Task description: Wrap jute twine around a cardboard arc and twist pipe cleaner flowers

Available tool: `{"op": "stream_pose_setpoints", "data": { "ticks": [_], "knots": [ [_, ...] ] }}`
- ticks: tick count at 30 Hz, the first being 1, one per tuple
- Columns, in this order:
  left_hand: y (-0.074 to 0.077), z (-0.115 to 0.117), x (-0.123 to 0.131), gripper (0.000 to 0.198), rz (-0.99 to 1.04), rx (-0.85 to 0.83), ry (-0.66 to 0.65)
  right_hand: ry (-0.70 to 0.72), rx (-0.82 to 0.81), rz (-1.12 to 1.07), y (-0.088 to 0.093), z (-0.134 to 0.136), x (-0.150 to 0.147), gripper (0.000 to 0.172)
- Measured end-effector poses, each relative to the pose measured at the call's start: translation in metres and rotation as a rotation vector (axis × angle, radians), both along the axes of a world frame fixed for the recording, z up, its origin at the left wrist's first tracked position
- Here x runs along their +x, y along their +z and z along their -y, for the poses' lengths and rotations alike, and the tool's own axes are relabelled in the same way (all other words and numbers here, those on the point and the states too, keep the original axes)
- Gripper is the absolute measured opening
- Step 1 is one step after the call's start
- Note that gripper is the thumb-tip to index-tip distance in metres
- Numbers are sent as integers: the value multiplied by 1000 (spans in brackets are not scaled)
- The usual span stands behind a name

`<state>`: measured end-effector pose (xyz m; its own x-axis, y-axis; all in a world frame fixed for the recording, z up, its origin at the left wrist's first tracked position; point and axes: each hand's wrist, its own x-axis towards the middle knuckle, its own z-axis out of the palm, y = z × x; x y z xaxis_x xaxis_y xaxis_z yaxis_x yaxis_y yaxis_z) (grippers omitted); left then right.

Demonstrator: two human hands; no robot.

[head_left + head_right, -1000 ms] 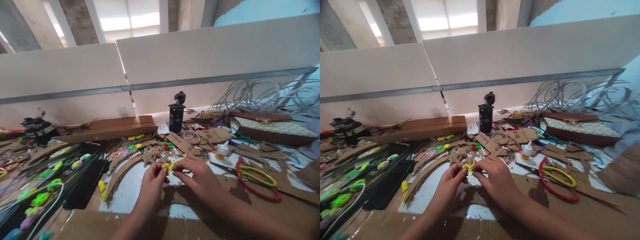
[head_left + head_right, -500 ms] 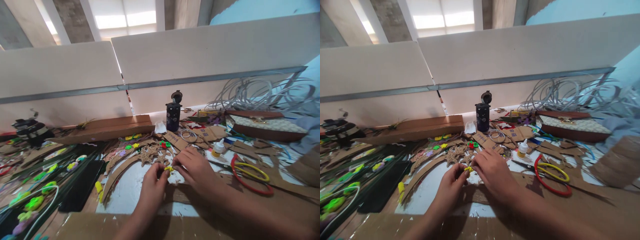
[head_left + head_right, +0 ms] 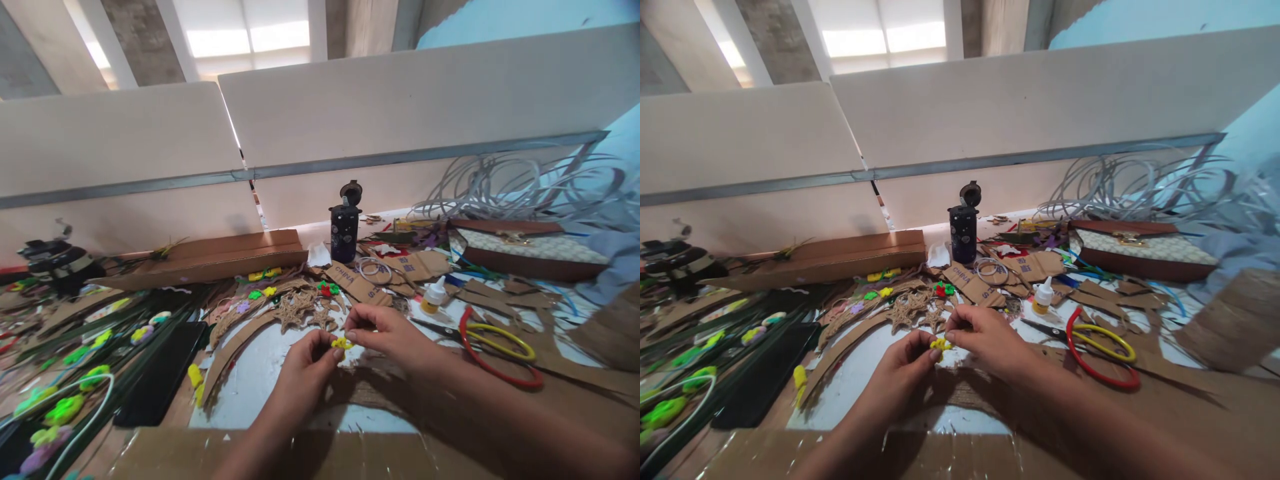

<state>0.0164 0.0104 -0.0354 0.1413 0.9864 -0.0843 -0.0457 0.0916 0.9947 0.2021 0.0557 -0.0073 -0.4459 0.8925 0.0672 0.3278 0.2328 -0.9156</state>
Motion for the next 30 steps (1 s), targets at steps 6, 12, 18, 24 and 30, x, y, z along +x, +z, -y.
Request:
{"op": "stream_pose_setpoints", "data": {
  "ticks": [6,12,18,24,30],
  "knots": [
    [3,0,-1,10,-169,107,36,-22,51,39,-3,3,-3,7],
    [1,0,-2,14,-18,1,15,75,-161,-165,-4,-9,4,21],
    [6,-1,-3,30,213,-96,77,-2,-55,-210,-1,-5,1,21],
    [4,0,1,31,345,-169,117,-124,-13,-250,-7,10,-11,23],
    [1,0,1,33,335,-140,145,-178,-71,-320,-9,16,-18,20]
  ]
}}
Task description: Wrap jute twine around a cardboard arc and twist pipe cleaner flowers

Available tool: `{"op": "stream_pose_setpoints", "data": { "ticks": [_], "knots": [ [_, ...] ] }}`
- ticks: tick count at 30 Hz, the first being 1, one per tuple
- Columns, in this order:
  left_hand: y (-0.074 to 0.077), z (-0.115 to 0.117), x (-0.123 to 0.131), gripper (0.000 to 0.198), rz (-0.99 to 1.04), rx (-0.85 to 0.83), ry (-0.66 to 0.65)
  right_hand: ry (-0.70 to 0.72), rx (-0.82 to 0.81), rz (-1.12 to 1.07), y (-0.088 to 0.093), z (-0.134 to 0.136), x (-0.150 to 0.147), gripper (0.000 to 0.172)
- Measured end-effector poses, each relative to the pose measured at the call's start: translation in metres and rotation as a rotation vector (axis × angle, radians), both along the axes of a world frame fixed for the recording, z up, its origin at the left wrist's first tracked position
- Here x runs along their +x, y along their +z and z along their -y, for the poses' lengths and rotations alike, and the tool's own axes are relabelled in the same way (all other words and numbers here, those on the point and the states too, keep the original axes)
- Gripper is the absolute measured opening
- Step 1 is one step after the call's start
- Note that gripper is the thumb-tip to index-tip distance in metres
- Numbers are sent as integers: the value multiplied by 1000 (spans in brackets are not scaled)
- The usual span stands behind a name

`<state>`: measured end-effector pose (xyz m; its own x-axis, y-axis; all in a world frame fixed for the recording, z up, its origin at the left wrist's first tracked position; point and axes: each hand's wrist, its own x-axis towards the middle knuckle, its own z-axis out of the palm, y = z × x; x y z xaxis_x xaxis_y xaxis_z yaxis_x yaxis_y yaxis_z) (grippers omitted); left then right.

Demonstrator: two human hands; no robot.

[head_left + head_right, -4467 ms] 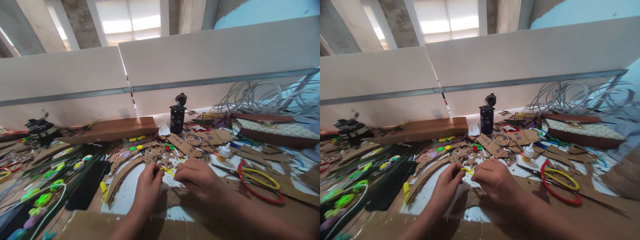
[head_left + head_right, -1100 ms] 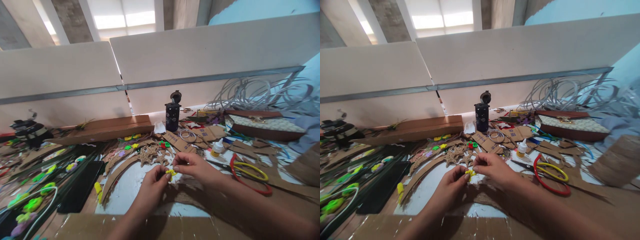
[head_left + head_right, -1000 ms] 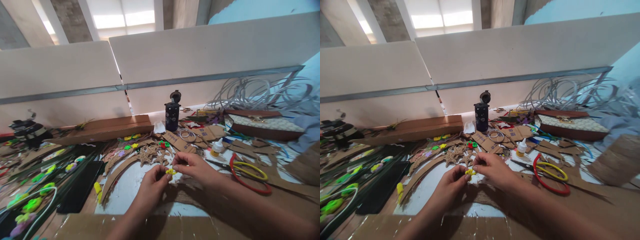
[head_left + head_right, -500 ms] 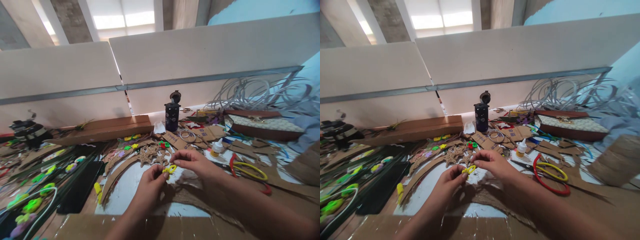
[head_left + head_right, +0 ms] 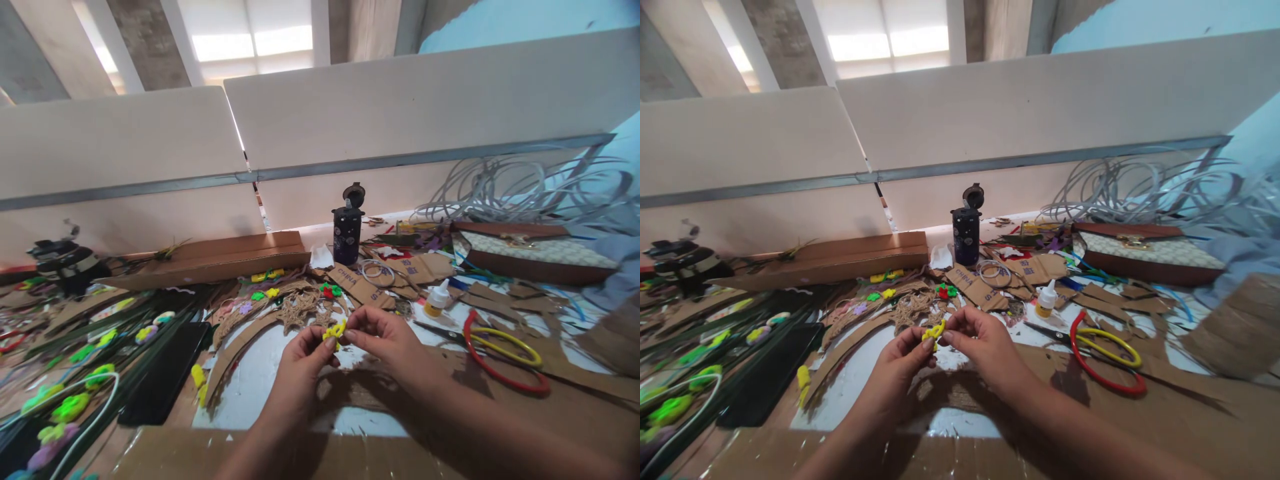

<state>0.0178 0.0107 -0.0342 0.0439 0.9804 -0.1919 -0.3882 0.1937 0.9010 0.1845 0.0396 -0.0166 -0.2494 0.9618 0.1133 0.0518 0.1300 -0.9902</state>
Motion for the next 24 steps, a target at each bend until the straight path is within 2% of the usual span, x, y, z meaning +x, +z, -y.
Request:
{"op": "stream_pose_setpoints", "data": {
  "ticks": [6,17,24],
  "knots": [
    [3,0,3,34,-19,15,14,11,-41,-51,-5,0,-3,19],
    [2,1,2,30,-102,57,76,4,48,55,-6,5,-4,12],
    [4,2,4,25,-109,59,93,9,-42,-48,-8,4,-6,14]
  ]
}}
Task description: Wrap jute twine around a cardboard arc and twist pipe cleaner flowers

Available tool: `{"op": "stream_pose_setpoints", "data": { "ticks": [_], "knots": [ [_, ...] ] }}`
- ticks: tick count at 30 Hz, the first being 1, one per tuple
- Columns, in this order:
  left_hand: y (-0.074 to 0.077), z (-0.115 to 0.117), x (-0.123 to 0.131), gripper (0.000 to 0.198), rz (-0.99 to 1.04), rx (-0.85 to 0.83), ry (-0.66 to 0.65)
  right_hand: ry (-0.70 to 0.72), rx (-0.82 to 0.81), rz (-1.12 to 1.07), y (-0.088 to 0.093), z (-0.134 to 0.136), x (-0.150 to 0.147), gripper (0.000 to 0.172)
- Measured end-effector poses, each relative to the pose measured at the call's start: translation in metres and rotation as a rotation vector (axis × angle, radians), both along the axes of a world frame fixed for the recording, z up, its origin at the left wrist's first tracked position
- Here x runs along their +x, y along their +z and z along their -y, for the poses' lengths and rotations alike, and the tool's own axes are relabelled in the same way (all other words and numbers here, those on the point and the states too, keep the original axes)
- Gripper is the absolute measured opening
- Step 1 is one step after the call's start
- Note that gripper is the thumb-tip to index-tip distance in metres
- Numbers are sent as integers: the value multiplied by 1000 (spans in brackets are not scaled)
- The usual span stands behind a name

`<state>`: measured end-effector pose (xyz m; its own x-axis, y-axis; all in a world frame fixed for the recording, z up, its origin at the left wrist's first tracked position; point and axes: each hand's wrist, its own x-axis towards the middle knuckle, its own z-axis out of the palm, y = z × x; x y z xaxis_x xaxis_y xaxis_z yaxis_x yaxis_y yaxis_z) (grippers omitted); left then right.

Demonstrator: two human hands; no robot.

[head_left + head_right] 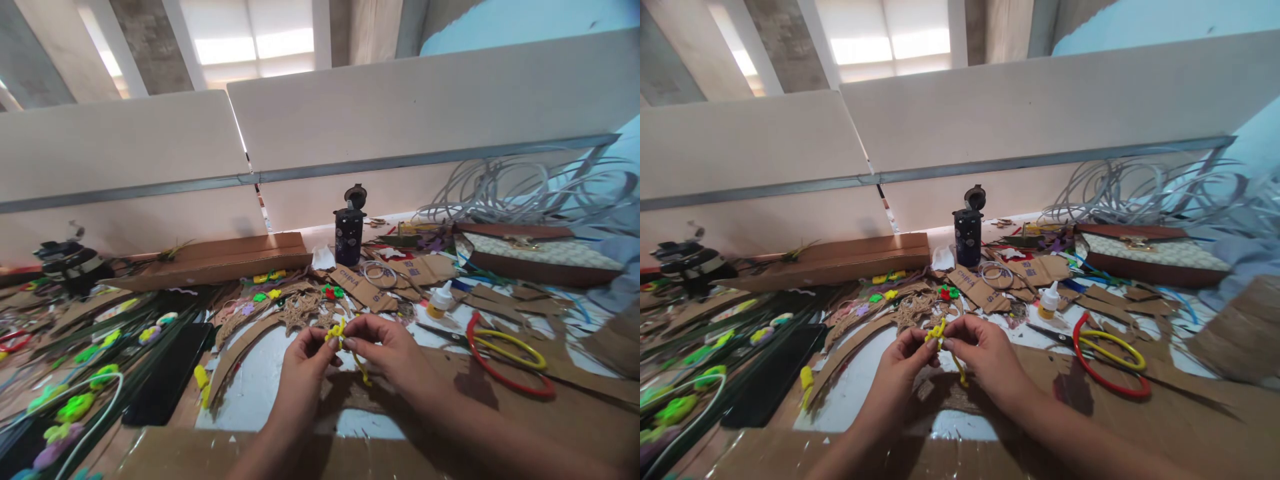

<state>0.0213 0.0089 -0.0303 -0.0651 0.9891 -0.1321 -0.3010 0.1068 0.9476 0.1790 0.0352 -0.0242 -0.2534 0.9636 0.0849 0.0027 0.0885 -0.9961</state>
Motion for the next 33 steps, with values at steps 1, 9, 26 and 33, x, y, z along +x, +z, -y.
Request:
{"op": "stream_pose_setpoints", "data": {
  "ticks": [1,9,26,33],
  "knots": [
    [0,0,0,26,3,0,-2,2,-10,-8,0,0,0,14],
    [1,-1,0,30,-11,-29,10,-29,151,205,5,5,2,9],
    [1,1,-1,31,22,-95,-23,-2,109,217,9,-2,5,18],
    [2,-5,-3,24,-165,-8,-92,18,147,297,14,-5,10,15]
  ]
}}
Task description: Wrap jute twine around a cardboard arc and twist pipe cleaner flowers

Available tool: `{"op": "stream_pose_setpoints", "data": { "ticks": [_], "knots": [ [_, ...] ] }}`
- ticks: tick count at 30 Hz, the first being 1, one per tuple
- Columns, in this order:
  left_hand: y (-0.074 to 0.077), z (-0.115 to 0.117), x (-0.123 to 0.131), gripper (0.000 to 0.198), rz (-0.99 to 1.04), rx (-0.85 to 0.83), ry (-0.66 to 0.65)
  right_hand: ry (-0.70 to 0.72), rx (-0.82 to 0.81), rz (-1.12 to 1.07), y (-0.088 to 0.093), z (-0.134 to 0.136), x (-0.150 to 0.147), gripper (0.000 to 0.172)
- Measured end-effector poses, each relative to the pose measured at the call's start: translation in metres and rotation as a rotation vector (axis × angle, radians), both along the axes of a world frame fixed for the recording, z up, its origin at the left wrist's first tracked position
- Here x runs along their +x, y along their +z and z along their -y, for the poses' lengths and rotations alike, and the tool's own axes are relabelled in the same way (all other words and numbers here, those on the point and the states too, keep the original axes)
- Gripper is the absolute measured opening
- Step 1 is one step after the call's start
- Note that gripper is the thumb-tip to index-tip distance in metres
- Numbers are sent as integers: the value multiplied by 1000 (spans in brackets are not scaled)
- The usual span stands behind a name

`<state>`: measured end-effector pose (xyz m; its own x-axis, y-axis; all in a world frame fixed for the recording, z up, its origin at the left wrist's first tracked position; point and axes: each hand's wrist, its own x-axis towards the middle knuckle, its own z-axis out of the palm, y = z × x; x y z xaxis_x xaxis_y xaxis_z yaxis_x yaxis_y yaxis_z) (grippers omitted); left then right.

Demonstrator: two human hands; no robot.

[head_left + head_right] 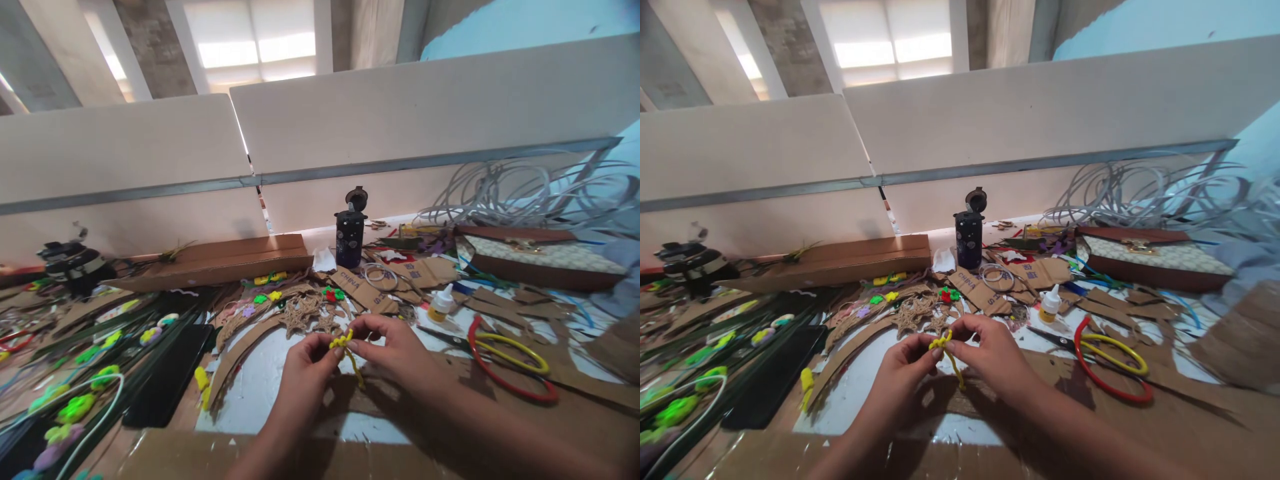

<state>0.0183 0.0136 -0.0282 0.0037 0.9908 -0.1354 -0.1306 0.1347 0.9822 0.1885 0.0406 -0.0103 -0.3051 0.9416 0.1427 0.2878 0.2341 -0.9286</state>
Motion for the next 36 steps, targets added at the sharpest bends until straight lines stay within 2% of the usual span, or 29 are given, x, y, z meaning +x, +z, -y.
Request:
{"op": "stream_pose_setpoints", "data": {
  "ticks": [8,14,17,20,26,33,36],
  "knots": [
    [-2,-2,-5,17,-278,136,-53,1,26,49,-4,-2,-1,13],
    [0,-1,-4,16,-361,179,-71,10,15,11,1,0,-1,12],
    [3,-1,-2,16,-341,161,-79,2,12,-43,1,1,-2,11],
    [6,-2,-1,17,-279,131,-83,-11,-65,-149,-1,0,-4,10],
    [3,-4,-4,26,-99,48,-103,34,-217,-328,-7,-3,-7,21],
    [9,-2,-3,28,17,19,-11,65,-272,-406,-5,-3,-4,34],
    [10,-3,-6,25,36,46,55,89,-239,-355,-5,-2,-3,33]
  ]
}}
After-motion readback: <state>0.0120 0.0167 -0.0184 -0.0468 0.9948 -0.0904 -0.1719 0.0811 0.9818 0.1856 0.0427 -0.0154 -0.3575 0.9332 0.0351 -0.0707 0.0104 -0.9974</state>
